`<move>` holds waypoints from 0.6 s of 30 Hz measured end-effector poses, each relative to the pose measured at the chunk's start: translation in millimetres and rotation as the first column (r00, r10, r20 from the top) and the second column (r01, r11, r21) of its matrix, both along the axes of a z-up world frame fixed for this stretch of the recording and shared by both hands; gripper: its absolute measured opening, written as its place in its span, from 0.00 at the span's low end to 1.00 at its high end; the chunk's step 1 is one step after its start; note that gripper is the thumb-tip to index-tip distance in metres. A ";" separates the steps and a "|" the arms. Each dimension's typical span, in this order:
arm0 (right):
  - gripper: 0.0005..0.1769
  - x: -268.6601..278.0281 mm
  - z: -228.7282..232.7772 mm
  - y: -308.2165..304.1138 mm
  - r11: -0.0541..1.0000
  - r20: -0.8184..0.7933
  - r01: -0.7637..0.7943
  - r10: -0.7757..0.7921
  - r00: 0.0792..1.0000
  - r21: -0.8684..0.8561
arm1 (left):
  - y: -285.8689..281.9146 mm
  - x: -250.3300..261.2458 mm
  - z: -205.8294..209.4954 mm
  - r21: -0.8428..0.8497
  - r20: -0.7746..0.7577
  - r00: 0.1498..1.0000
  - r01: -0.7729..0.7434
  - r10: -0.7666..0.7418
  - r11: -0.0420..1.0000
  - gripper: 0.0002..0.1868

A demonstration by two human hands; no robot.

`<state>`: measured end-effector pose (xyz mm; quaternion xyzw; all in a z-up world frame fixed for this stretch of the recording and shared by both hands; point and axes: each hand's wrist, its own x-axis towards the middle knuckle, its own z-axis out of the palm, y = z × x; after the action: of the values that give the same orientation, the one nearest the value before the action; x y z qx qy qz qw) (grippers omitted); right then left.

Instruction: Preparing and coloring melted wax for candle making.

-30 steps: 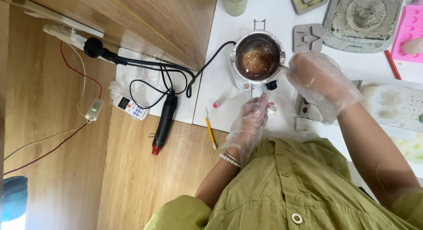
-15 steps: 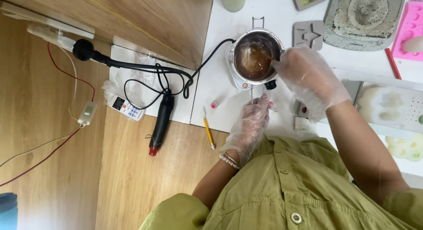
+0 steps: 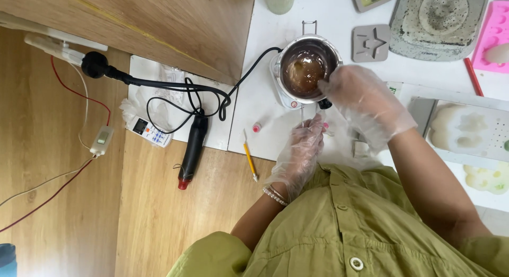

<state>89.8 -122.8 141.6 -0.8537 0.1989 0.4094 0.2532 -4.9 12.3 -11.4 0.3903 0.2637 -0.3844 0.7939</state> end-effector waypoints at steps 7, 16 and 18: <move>0.24 1.9 -4.5 1.0 0.991 0.017 -0.113 0.115 0.993 -0.074 | 3.5 7.0 28.3 0.040 -0.024 1.000 -0.012 0.013 0.999 0.17; 0.24 -6.8 -7.6 -6.0 0.979 0.146 -0.193 0.200 0.969 -0.062 | 0.7 4.0 26.0 0.012 -0.078 0.997 -0.011 0.012 1.000 0.15; 0.28 -3.4 -12.6 -8.5 0.967 0.287 -0.225 0.252 0.924 -0.124 | -1.3 8.9 18.2 0.036 -0.190 0.982 -0.015 0.022 0.999 0.13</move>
<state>86.4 -131.3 129.0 -0.9340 0.0708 0.2936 0.1907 4.0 11.0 6.9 0.3631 0.3487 -0.4080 0.7616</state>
